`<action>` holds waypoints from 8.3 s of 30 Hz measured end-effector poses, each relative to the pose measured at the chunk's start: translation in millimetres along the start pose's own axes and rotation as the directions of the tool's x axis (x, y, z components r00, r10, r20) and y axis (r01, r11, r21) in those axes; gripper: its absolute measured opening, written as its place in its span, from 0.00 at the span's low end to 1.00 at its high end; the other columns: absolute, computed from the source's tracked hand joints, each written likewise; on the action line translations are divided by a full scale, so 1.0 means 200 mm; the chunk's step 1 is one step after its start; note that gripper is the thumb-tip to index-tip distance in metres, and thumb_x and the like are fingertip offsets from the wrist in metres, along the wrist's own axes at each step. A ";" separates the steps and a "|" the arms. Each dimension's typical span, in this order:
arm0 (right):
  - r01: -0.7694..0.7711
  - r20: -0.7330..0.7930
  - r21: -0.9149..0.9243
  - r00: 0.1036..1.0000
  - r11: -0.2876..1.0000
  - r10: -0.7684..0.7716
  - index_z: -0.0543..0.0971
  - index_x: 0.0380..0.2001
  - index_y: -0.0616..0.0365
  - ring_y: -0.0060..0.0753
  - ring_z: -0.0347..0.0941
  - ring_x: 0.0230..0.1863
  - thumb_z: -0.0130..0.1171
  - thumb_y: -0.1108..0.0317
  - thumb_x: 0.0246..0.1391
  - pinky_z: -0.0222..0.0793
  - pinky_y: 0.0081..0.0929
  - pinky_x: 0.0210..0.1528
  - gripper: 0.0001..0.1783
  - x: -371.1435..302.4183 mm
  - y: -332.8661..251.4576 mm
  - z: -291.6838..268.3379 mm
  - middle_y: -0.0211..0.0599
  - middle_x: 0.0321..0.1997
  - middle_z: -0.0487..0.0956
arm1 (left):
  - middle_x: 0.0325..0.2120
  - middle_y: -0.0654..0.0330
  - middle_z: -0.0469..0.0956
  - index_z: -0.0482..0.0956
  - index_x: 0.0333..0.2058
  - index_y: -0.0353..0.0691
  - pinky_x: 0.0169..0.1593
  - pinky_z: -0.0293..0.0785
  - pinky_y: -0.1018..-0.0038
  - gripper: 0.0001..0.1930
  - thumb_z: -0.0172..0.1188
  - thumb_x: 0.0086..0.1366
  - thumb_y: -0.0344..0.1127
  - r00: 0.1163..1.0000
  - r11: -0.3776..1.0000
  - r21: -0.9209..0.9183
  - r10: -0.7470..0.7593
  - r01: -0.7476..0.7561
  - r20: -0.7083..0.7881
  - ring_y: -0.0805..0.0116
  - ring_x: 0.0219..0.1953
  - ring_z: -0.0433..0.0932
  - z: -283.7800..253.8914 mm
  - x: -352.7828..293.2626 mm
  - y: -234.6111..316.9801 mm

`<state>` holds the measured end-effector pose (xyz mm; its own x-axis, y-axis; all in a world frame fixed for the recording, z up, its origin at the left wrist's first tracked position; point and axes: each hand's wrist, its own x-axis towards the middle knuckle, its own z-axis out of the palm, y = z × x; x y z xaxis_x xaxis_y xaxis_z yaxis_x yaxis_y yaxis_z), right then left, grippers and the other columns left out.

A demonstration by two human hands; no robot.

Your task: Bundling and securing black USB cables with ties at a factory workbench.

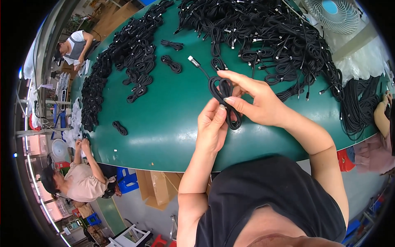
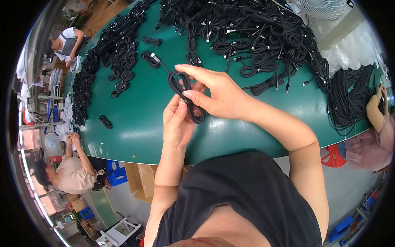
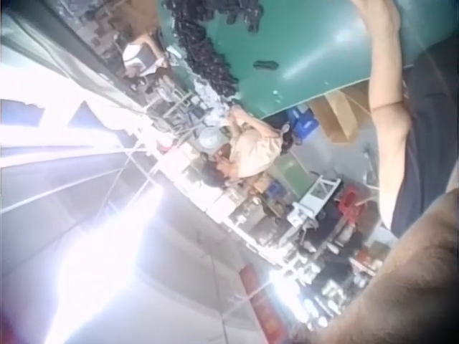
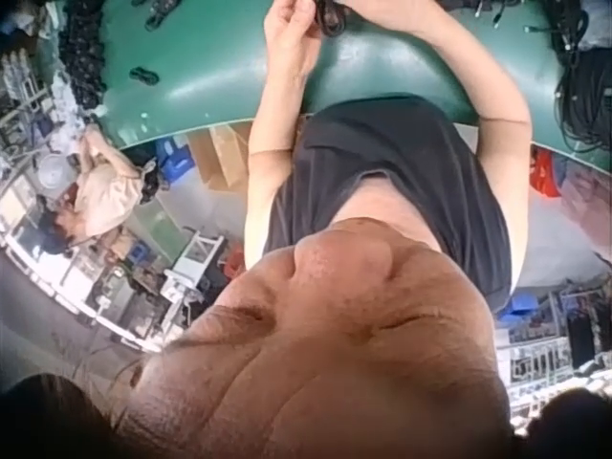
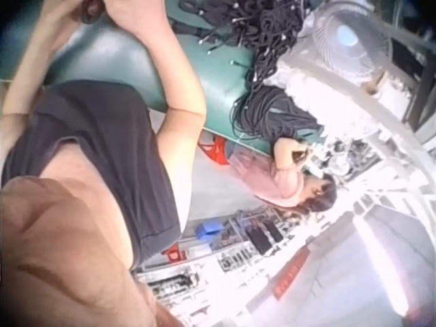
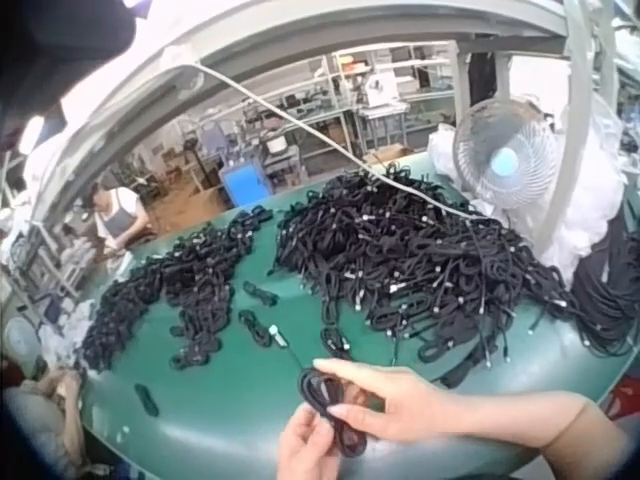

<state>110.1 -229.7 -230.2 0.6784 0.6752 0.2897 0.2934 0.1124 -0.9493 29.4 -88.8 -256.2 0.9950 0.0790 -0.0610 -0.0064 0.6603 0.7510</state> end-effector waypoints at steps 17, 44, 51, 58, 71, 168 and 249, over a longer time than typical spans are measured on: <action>0.106 -0.176 -0.587 0.951 0.802 -0.254 0.71 0.20 0.58 0.37 0.68 0.16 0.58 0.71 0.42 0.63 0.31 0.17 0.06 -0.14 -0.01 0.12 0.35 0.19 0.70 | 0.39 0.56 0.73 0.64 0.43 0.37 0.46 0.67 0.76 0.12 0.53 0.62 0.30 0.979 0.979 0.021 0.203 -0.202 -0.004 0.74 0.39 0.71 0.01 0.00 -0.09; 0.054 -0.165 -0.786 0.942 0.615 -0.294 0.68 0.19 0.59 0.36 0.69 0.18 0.56 0.68 0.46 0.64 0.32 0.14 0.09 -0.10 0.01 0.13 0.35 0.19 0.67 | 0.35 0.56 0.74 0.65 0.39 0.40 0.43 0.68 0.76 0.08 0.53 0.62 0.28 0.962 0.967 0.020 0.256 -0.255 -0.092 0.72 0.35 0.71 0.02 0.03 -0.15; 0.024 -0.148 -0.752 0.968 0.658 -0.204 0.68 0.19 0.60 0.39 0.70 0.18 0.55 0.68 0.46 0.65 0.34 0.16 0.10 -0.15 0.03 0.12 0.37 0.20 0.69 | 0.34 0.55 0.74 0.66 0.38 0.41 0.41 0.69 0.77 0.08 0.54 0.61 0.28 0.945 0.955 0.018 0.296 -0.296 -0.140 0.72 0.34 0.72 -0.02 0.06 -0.15; 0.012 -0.171 -0.671 0.970 0.741 -0.171 0.70 0.22 0.61 0.39 0.70 0.21 0.57 0.65 0.47 0.66 0.33 0.19 0.11 -0.12 0.02 0.10 0.37 0.22 0.70 | 0.35 0.60 0.73 0.64 0.40 0.38 0.41 0.70 0.77 0.07 0.49 0.63 0.28 0.984 0.986 -0.056 0.148 -0.154 -0.102 0.75 0.36 0.72 0.00 0.04 -0.14; -0.003 -0.317 -0.254 0.945 0.967 -0.081 0.74 0.29 0.64 0.18 0.66 0.16 0.61 0.65 0.48 0.61 0.18 0.17 0.12 -0.01 0.07 -0.05 0.33 0.20 0.71 | 0.22 0.57 0.72 0.70 0.40 0.31 0.13 0.58 0.83 0.23 0.43 0.66 0.50 0.992 0.968 0.250 0.053 -0.023 -0.112 0.77 0.13 0.65 0.01 -0.01 -0.11; -0.005 -0.065 -0.046 0.998 0.999 0.002 0.73 0.33 0.67 0.24 0.72 0.24 0.46 0.71 0.53 0.68 0.22 0.27 0.10 -0.01 0.15 -0.04 0.37 0.21 0.75 | 0.32 0.53 0.74 0.68 0.41 0.32 0.24 0.64 0.81 0.22 0.50 0.63 0.49 0.960 0.972 0.126 -0.221 0.201 0.172 0.73 0.22 0.68 -0.06 -0.02 -0.16; -0.411 -0.019 0.508 0.873 0.757 0.487 0.64 0.49 0.69 0.19 0.70 0.24 0.56 0.65 0.52 0.67 0.18 0.26 0.25 0.08 -0.09 0.05 0.33 0.24 0.74 | 0.52 0.52 0.58 0.57 0.56 0.35 0.45 0.69 0.75 0.31 0.60 0.54 0.24 0.742 0.184 0.802 0.535 -0.569 0.404 0.66 0.42 0.71 -0.05 0.04 0.01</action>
<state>109.5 -213.6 -210.0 0.7477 0.6308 -0.2073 -0.3992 0.1776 -0.8995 36.3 -79.7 -260.9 0.7749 0.1106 0.6223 -0.4874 -0.5223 0.6997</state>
